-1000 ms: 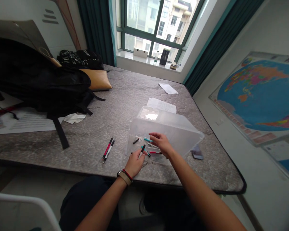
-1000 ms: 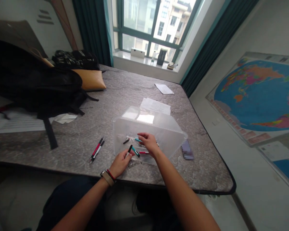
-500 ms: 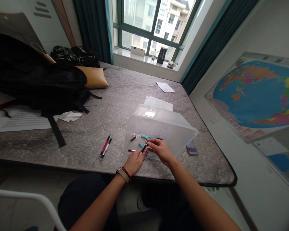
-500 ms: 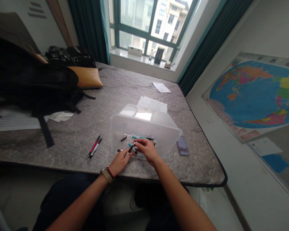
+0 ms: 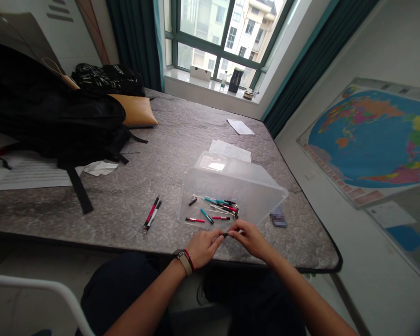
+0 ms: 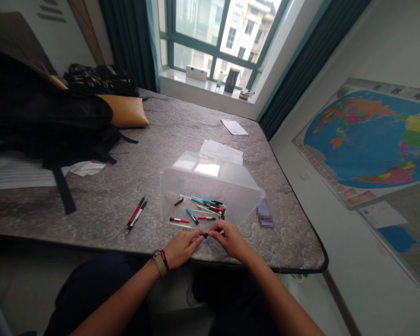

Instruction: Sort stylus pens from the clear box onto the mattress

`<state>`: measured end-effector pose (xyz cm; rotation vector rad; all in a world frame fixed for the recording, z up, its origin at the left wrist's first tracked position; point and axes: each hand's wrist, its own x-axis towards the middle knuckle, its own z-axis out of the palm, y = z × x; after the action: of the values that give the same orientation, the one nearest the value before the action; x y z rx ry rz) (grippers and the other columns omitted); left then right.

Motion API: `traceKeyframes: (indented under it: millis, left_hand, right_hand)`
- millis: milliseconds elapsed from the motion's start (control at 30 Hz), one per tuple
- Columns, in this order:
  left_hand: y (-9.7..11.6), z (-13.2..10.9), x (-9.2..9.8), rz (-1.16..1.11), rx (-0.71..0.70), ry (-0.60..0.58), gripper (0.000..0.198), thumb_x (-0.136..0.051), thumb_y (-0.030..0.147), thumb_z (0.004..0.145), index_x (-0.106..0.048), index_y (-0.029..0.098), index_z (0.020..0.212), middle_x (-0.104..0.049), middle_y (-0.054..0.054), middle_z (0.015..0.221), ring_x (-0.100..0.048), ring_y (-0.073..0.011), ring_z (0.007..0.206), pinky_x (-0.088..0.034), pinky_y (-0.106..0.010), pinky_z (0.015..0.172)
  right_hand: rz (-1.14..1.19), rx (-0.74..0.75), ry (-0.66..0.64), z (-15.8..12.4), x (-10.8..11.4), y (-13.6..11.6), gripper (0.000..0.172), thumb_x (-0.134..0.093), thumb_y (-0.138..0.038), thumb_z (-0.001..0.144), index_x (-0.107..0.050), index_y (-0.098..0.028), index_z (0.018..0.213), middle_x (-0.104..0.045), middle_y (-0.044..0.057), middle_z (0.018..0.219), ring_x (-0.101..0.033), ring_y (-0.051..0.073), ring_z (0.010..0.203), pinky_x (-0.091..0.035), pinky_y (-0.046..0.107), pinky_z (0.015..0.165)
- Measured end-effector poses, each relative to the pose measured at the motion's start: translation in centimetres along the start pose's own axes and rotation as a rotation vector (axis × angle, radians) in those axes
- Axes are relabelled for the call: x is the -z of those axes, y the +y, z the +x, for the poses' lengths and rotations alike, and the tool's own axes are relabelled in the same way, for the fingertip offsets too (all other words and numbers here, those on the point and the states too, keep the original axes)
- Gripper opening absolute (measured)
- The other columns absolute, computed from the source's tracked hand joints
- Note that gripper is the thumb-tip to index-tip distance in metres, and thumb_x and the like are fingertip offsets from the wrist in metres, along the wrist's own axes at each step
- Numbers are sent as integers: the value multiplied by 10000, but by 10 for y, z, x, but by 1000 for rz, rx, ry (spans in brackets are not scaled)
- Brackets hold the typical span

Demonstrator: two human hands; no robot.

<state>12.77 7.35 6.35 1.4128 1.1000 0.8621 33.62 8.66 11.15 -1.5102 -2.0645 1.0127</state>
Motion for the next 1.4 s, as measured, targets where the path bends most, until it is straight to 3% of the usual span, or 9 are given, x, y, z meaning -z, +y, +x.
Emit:
traceKeyframes:
  millis: [133, 367, 467, 633, 767, 933, 1167, 1400]
  left_hand:
    - [3, 0, -5, 215, -146, -57, 211, -571, 418, 854, -714, 294, 948, -716, -40, 788, -675, -242, 814, -448, -280, 748]
    - [2, 2, -4, 488, -182, -120, 311, -431, 375, 942, -656, 276, 1131, -721, -32, 1040, -661, -210, 962, -462, -292, 840]
    - [1, 3, -3, 484, -201, -109, 293, -464, 374, 932, -656, 280, 1132, -718, -25, 1062, -660, -202, 963, -460, -284, 840]
    - [1, 6, -1, 460, -199, -80, 285, -470, 390, 931, -671, 265, 1090, -725, -28, 1004, -665, -192, 859, -452, -265, 729]
    - [-1, 7, -1, 435, -203, -66, 291, -480, 387, 926, -679, 251, 1088, -724, -41, 1012, -663, -194, 859, -452, -269, 736]
    - [-5, 7, -2, 392, -237, -69, 265, -518, 348, 909, -672, 274, 1113, -716, -24, 1058, -652, -202, 959, -453, -282, 825]
    - [-4, 7, -1, 406, -238, -58, 225, -535, 337, 903, -689, 250, 1043, -723, -23, 988, -652, -183, 857, -440, -263, 725]
    - [-8, 7, -1, 450, -263, -62, 196, -579, 351, 887, -705, 243, 990, -719, -19, 929, -634, -166, 819, -418, -258, 724]
  right_hand:
    - [-50, 11, 44, -6, -9, 3, 263, -507, -408, 930, -613, -186, 838, -650, 28, 808, -591, 159, 765, -438, 239, 673]
    - [-216, 6, 66, 2, -25, 5, 391, -386, -402, 988, -544, -190, 701, -586, 4, 651, -538, 142, 621, -339, 246, 600]
    - [-202, 9, 26, 3, -21, 1, 416, -375, -419, 990, -550, -192, 688, -579, 2, 636, -539, 142, 620, -334, 247, 593]
    - [-58, 98, -13, -2, -7, -8, 239, -485, -411, 951, -586, -195, 965, -629, 22, 851, -576, 153, 779, -407, 238, 672]
    - [-97, 108, -18, -1, -7, -6, 230, -466, -372, 963, -578, -192, 873, -622, 17, 818, -570, 150, 770, -398, 239, 682]
    - [-205, 45, -43, 3, -14, -3, 389, -376, -386, 993, -517, -190, 689, -573, -2, 649, -534, 136, 634, -346, 237, 609]
    - [-205, 99, -53, -2, -5, -13, 268, -451, -396, 962, -552, -191, 821, -600, 5, 756, -540, 138, 693, -341, 231, 623]
    - [-201, 49, -95, -3, -14, -4, 418, -369, -414, 987, -523, -188, 670, -547, -10, 595, -518, 132, 592, -301, 237, 569]
